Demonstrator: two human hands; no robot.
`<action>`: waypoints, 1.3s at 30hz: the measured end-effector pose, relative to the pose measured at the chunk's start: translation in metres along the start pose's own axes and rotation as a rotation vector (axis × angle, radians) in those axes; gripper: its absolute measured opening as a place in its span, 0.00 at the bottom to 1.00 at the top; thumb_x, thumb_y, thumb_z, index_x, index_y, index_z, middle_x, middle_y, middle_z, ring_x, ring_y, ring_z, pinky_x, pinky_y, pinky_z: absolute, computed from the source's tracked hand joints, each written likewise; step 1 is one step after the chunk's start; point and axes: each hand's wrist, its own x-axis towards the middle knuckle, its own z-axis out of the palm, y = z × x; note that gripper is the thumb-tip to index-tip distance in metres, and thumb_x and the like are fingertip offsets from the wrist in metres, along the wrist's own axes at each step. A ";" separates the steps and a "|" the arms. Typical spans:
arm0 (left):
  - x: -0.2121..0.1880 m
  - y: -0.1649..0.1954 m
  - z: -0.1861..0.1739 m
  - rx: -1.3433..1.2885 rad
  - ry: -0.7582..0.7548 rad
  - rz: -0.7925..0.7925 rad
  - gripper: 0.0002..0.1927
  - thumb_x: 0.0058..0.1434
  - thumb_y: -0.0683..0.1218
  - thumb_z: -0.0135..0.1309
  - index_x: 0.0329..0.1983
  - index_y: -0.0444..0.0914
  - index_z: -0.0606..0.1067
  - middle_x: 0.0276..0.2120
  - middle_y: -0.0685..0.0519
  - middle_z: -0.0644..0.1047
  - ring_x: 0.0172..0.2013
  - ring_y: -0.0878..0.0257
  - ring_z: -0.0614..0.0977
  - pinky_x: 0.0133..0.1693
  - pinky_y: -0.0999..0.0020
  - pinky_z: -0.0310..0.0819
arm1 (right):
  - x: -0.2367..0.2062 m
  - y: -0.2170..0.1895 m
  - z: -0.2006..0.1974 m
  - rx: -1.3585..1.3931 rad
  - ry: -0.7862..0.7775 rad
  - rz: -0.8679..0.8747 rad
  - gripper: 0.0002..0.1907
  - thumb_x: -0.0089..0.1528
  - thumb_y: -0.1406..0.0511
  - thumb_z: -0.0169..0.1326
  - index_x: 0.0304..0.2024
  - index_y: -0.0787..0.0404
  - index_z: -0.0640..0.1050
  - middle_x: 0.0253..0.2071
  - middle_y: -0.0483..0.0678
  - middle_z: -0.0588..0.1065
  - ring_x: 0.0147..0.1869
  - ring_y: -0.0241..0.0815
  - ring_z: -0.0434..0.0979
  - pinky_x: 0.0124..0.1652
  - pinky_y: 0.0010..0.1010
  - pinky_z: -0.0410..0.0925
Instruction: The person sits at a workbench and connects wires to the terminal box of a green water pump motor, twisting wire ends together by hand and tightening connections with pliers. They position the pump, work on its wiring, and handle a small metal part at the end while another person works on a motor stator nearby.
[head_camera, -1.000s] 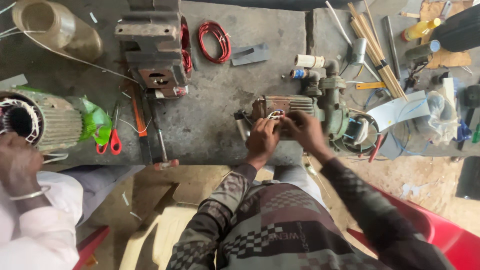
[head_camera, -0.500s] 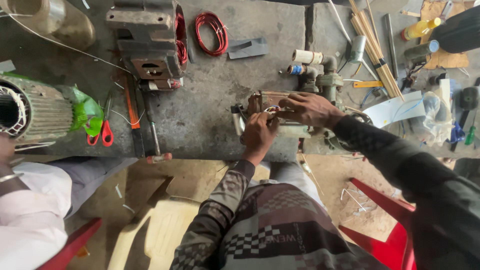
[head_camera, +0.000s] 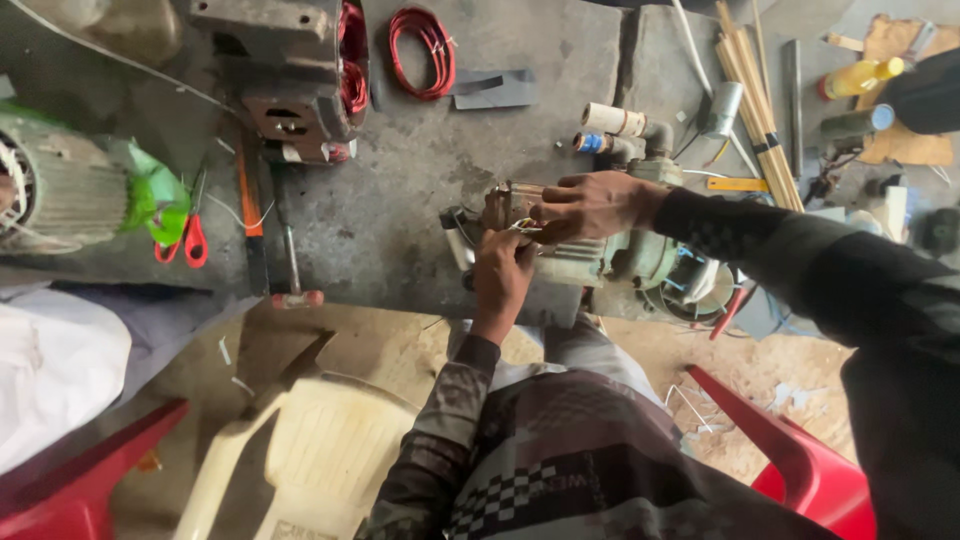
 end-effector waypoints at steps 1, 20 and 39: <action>-0.002 0.001 0.001 0.017 0.018 -0.007 0.08 0.54 0.38 0.64 0.34 0.36 0.76 0.33 0.46 0.79 0.38 0.45 0.78 0.43 0.52 0.71 | 0.000 0.005 0.000 0.024 0.025 -0.040 0.23 0.57 0.63 0.55 0.55 0.48 0.77 0.50 0.45 0.68 0.48 0.43 0.72 0.43 0.34 0.72; -0.011 0.006 0.031 0.025 0.266 -0.559 0.11 0.50 0.43 0.69 0.36 0.35 0.82 0.31 0.44 0.83 0.33 0.54 0.85 0.40 0.62 0.79 | -0.001 -0.066 0.047 -0.057 0.025 0.535 0.18 0.61 0.54 0.53 0.51 0.51 0.79 0.55 0.48 0.70 0.60 0.47 0.66 0.53 0.43 0.62; -0.009 -0.042 0.007 -0.012 0.238 -0.575 0.05 0.59 0.38 0.63 0.37 0.31 0.80 0.35 0.50 0.83 0.34 0.64 0.81 0.39 0.66 0.78 | 0.042 -0.109 0.057 0.028 0.256 0.909 0.26 0.55 0.56 0.54 0.53 0.60 0.76 0.57 0.54 0.69 0.55 0.49 0.69 0.42 0.32 0.69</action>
